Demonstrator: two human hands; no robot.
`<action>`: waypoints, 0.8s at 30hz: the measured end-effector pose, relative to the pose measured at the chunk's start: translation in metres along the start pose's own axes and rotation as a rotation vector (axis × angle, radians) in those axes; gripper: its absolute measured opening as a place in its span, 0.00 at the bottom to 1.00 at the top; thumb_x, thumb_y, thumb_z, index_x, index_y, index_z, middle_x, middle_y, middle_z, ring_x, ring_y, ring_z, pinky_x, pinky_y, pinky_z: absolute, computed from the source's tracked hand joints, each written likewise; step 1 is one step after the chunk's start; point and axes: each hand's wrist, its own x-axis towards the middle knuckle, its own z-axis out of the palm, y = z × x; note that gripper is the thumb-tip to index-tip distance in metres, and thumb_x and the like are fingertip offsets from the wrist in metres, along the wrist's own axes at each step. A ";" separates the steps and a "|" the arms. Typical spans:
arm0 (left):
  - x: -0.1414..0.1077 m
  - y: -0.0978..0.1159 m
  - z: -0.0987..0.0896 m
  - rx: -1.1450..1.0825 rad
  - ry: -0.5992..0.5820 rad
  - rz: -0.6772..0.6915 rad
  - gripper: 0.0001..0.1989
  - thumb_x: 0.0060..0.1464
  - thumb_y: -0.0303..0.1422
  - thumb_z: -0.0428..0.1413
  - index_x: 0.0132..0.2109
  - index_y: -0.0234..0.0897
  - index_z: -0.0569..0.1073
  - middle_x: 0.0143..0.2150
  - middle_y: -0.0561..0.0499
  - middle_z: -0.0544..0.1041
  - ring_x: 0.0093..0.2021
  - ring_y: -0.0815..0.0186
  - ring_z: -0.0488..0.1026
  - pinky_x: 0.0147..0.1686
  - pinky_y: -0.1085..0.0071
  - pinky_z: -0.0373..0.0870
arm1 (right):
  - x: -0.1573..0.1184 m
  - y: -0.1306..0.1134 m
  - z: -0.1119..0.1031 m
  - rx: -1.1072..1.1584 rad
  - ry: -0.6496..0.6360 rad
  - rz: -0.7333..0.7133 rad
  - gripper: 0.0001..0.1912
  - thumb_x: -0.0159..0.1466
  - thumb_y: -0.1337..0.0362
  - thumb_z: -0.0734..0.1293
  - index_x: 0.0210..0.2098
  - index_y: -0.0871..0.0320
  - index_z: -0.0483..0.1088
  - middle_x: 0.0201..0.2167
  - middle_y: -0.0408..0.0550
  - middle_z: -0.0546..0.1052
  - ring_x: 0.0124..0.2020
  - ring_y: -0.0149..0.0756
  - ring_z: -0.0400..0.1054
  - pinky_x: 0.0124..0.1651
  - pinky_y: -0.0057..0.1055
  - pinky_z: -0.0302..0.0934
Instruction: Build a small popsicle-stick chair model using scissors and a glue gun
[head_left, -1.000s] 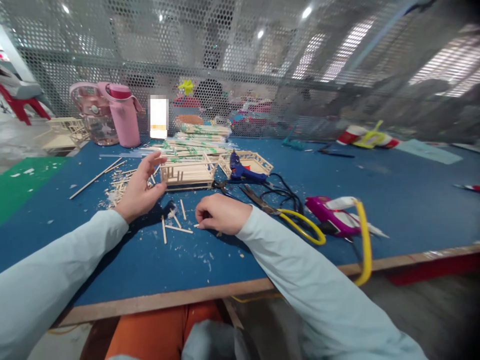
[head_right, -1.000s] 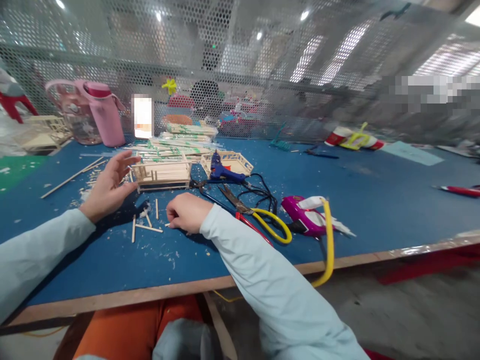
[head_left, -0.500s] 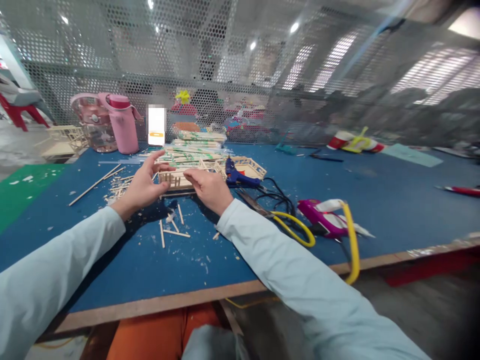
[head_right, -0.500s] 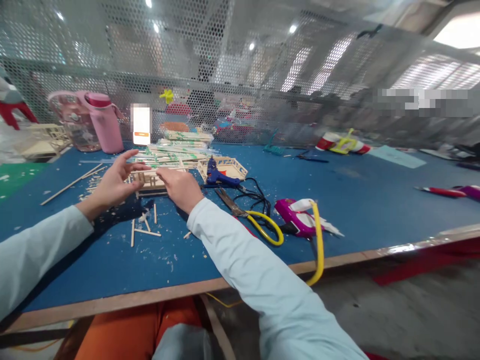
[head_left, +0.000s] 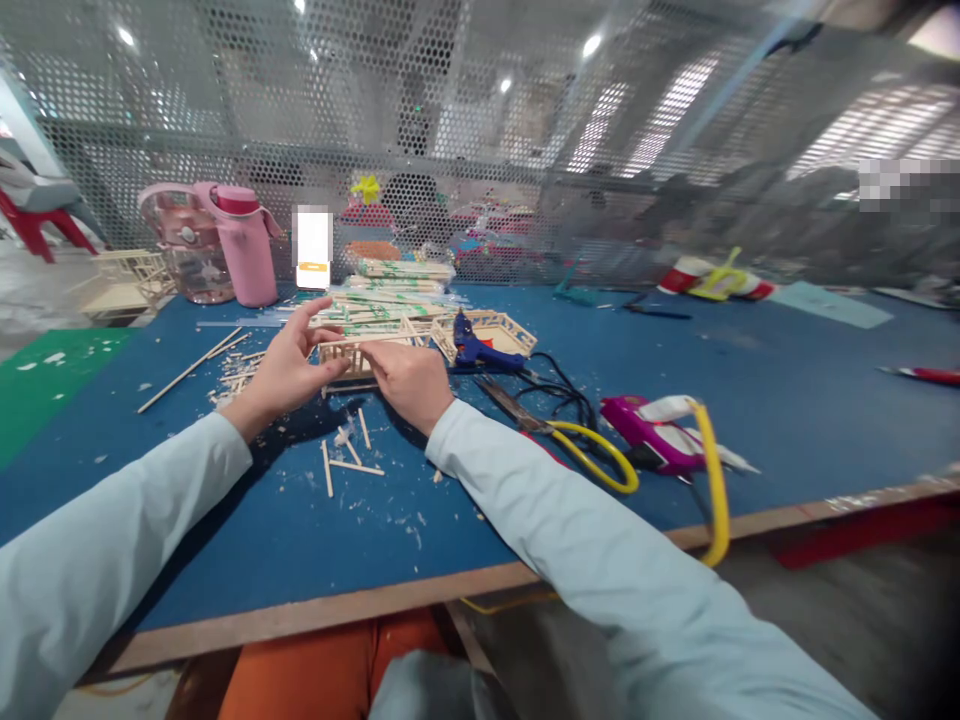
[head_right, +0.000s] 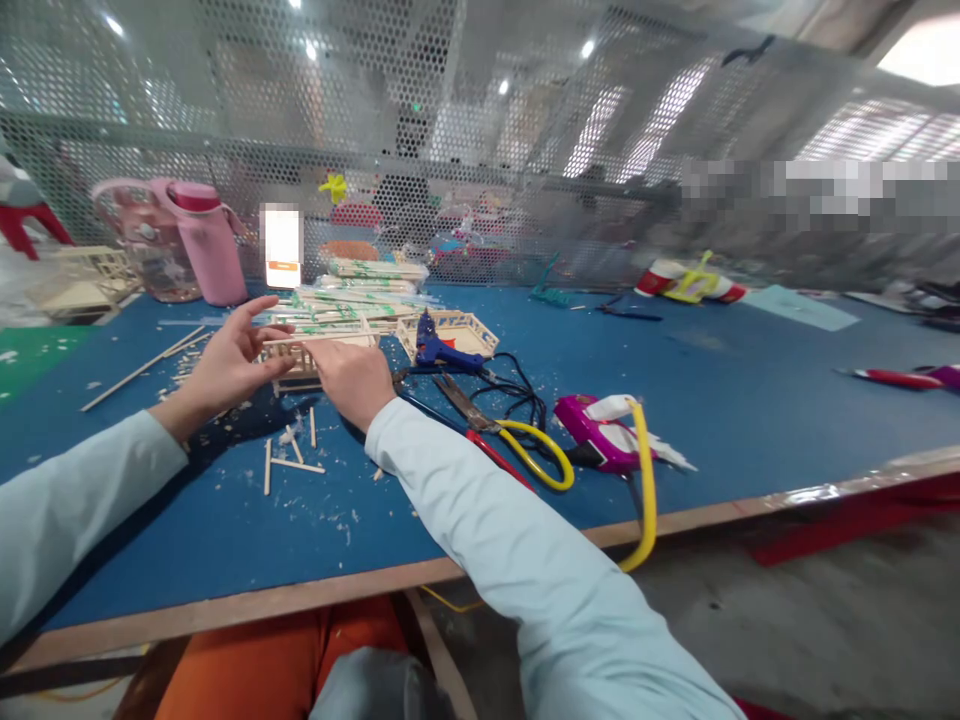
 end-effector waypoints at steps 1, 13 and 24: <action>0.000 -0.001 0.001 0.006 0.012 0.011 0.36 0.44 0.30 0.63 0.59 0.34 0.58 0.34 0.50 0.76 0.52 0.58 0.71 0.56 0.56 0.64 | 0.000 -0.001 0.000 0.003 -0.008 0.005 0.15 0.67 0.67 0.58 0.46 0.59 0.74 0.41 0.50 0.80 0.39 0.35 0.75 0.39 0.28 0.61; -0.003 0.000 0.006 0.139 0.110 0.034 0.32 0.46 0.30 0.62 0.59 0.35 0.62 0.35 0.49 0.77 0.44 0.60 0.76 0.48 0.60 0.71 | -0.004 -0.007 0.008 0.436 0.155 0.306 0.12 0.60 0.70 0.63 0.40 0.60 0.76 0.37 0.49 0.81 0.37 0.34 0.74 0.45 0.30 0.65; -0.005 0.004 0.013 0.264 0.189 0.042 0.29 0.48 0.29 0.60 0.57 0.34 0.64 0.32 0.51 0.77 0.35 0.65 0.75 0.40 0.65 0.73 | 0.009 -0.011 0.012 1.078 -0.006 0.715 0.08 0.61 0.68 0.63 0.32 0.61 0.75 0.25 0.41 0.75 0.20 0.25 0.67 0.26 0.23 0.63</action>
